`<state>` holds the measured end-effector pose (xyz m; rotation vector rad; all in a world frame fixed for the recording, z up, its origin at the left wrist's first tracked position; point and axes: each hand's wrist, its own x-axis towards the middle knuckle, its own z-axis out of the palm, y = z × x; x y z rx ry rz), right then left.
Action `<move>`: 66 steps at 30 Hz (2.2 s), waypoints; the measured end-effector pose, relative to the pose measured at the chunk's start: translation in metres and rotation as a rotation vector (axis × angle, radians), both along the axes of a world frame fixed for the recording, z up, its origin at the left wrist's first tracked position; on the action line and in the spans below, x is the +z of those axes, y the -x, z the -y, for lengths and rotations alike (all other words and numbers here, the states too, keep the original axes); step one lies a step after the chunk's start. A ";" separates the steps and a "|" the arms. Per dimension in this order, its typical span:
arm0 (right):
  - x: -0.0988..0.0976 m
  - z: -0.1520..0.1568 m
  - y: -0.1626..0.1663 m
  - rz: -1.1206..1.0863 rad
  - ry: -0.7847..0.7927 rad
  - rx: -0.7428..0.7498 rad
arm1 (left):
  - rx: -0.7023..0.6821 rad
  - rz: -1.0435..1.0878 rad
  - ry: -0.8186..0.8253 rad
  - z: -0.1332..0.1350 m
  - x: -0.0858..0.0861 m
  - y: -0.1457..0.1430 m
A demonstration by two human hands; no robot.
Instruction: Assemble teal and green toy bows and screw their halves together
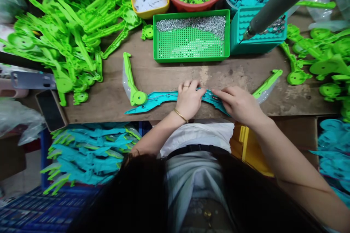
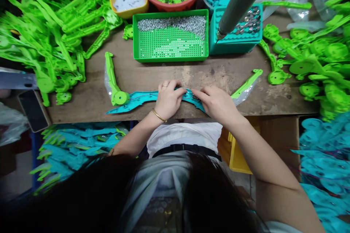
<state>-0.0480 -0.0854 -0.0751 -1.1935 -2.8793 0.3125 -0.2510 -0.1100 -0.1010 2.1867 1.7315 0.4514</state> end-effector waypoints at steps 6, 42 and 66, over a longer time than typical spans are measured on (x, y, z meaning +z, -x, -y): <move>-0.005 -0.002 0.003 0.008 0.003 0.023 | -0.075 -0.011 0.011 0.003 0.000 0.011; -0.015 0.015 -0.011 -0.239 -0.053 -0.099 | -0.108 0.071 -0.022 0.006 -0.003 0.018; -0.003 0.011 0.007 -0.033 0.135 -0.223 | -0.132 0.102 0.042 0.006 -0.002 0.021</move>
